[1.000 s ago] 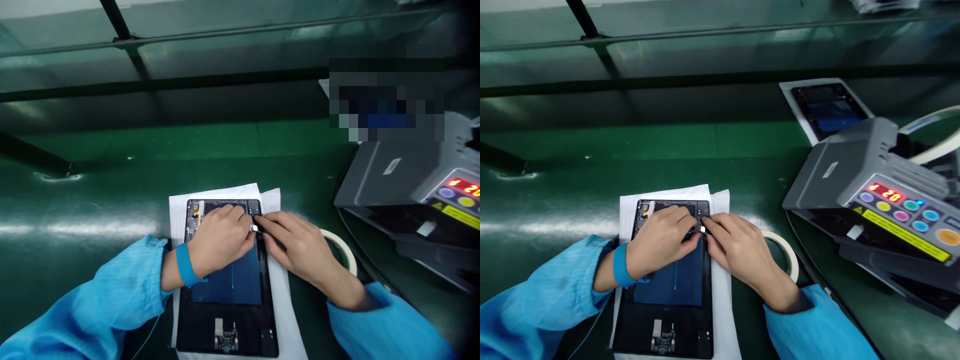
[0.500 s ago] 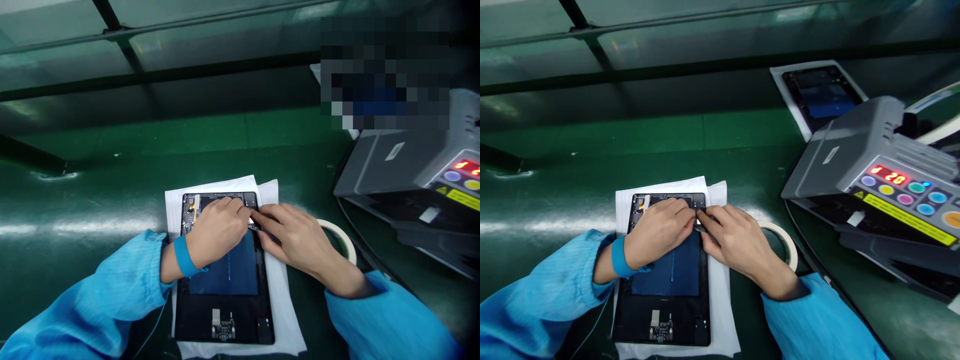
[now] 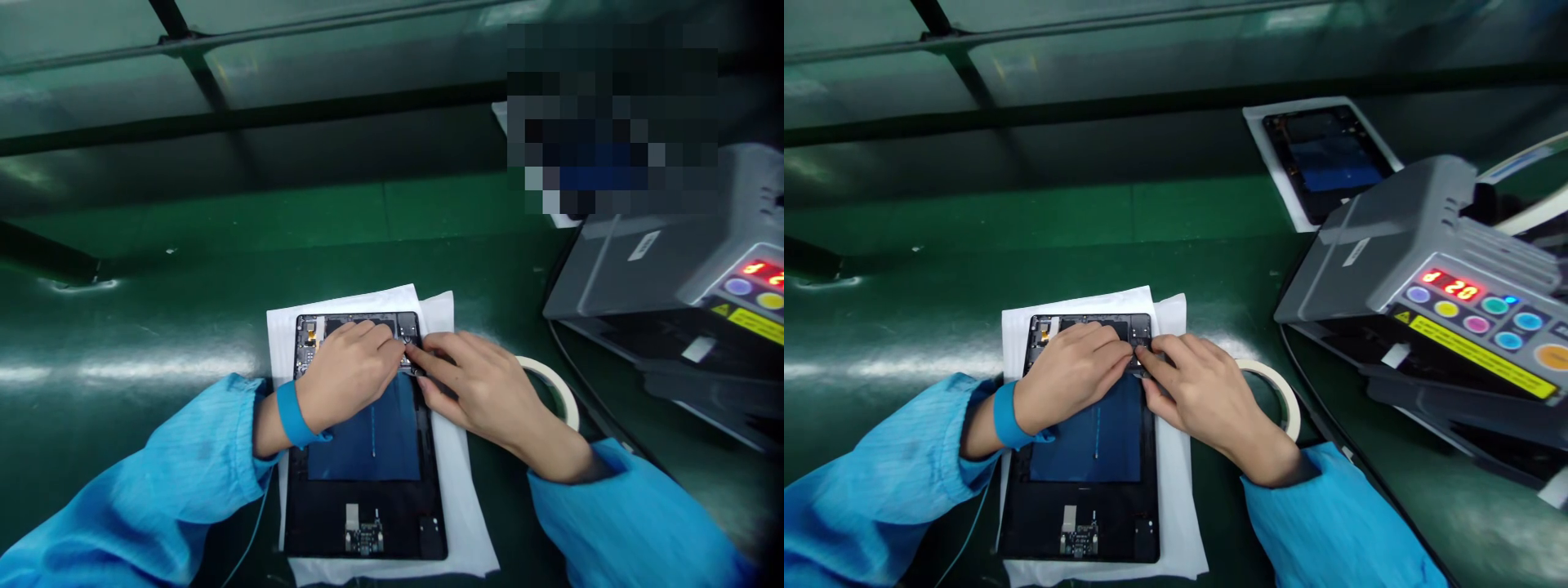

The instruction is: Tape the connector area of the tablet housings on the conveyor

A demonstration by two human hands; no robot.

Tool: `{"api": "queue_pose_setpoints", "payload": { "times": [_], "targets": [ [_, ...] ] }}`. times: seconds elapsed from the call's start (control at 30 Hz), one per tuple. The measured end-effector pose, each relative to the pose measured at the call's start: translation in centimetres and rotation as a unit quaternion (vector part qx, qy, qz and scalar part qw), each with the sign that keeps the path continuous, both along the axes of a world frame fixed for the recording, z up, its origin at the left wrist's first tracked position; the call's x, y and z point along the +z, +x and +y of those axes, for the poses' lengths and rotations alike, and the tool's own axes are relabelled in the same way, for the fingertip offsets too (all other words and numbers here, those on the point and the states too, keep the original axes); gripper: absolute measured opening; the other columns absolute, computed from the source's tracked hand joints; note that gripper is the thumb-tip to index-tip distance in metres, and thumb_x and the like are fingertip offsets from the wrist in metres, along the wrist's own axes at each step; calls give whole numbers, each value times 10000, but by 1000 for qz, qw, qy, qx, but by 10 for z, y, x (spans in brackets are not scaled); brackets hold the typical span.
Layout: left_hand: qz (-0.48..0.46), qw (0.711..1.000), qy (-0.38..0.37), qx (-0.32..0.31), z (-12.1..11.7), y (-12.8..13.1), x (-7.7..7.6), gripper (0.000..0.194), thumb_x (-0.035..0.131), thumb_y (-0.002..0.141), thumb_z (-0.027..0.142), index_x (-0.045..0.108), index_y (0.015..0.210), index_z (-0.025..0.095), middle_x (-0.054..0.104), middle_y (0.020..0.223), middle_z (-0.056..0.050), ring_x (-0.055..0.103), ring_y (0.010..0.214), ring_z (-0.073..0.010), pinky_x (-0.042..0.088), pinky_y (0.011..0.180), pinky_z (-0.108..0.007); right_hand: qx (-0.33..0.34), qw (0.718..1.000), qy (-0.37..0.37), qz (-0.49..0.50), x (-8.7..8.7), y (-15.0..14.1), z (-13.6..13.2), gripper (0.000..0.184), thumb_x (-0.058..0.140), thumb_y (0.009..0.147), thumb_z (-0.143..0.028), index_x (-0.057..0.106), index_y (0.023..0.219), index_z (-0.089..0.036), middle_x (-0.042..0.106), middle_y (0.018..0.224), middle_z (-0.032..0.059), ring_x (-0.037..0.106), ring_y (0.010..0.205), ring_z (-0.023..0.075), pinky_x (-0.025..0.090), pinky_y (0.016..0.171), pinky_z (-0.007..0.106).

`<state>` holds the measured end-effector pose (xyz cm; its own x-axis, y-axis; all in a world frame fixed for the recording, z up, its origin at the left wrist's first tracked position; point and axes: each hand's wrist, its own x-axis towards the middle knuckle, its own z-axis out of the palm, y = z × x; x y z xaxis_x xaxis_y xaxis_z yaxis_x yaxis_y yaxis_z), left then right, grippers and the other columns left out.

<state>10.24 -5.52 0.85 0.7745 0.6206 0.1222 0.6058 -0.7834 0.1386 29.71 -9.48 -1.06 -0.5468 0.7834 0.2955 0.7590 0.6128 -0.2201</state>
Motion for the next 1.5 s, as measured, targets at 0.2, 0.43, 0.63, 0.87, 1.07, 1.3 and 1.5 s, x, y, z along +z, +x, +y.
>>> {"api": "queue_pose_setpoints", "payload": {
  "times": [0.2, 0.43, 0.63, 0.87, 1.07, 1.3, 1.5],
  "targets": [
    [-20, 999, -32, 12, 2, -1, -3, 204, 452, 931, 227, 629, 858, 160, 591, 769, -31, 542, 721, -171, 423, 662, -304, -6, 998, 22, -56, 3, -2, -3, 306, 506, 872, -264, 633, 1108, -118, 643, 966, 89, 566, 785, 195, 450, 657, 341],
    [-49, 996, -65, 27, 4, -2, -5, 235, 432, 931, 235, 637, 839, 165, 597, 746, -18, 561, 697, -165, 415, 642, -297, -55, 993, 4, 100, -2, 3, 0, 232, 515, 880, -218, 640, 1060, -141, 680, 891, 55, 617, 765, 145, 475, 651, 268],
    [-49, 995, -78, 30, 4, -1, -5, 214, 451, 918, 226, 612, 791, 162, 597, 743, -17, 557, 689, -166, 409, 634, -296, -96, 992, 80, 27, 0, -8, 8, 181, 566, 861, -205, 661, 994, -125, 645, 695, 0, 579, 593, 102, 367, 520, 246],
    [-70, 995, -58, 28, 3, 0, -8, 205, 458, 916, 228, 624, 814, 162, 589, 719, -13, 543, 664, -172, 408, 627, -310, -101, 990, 99, 2, -1, -12, 11, 154, 570, 861, -219, 673, 950, -145, 643, 680, -13, 564, 579, 90, 329, 505, 260],
    [-71, 995, -55, 33, 3, 0, -8, 208, 457, 916, 228, 620, 802, 166, 590, 723, -12, 545, 665, -165, 404, 626, -310, -107, 989, 100, -3, 0, -13, 11, 145, 571, 862, -220, 673, 934, -147, 647, 682, -14, 562, 573, 88, 337, 507, 255],
    [-70, 995, -56, 32, 3, -1, -9, 212, 441, 922, 227, 609, 805, 169, 583, 719, -11, 546, 665, -158, 408, 633, -306, -107, 989, 100, -15, 0, -15, 11, 150, 561, 865, -222, 674, 929, -146, 646, 690, -8, 562, 583, 92, 329, 503, 264],
    [-72, 996, -46, 32, 3, 0, -9, 196, 449, 917, 220, 600, 801, 174, 572, 712, -6, 541, 661, -163, 408, 634, -310, -114, 989, 96, -16, -1, -15, 10, 137, 570, 858, -223, 672, 918, -155, 645, 699, -14, 566, 584, 96, 328, 504, 268]
  ]
}}
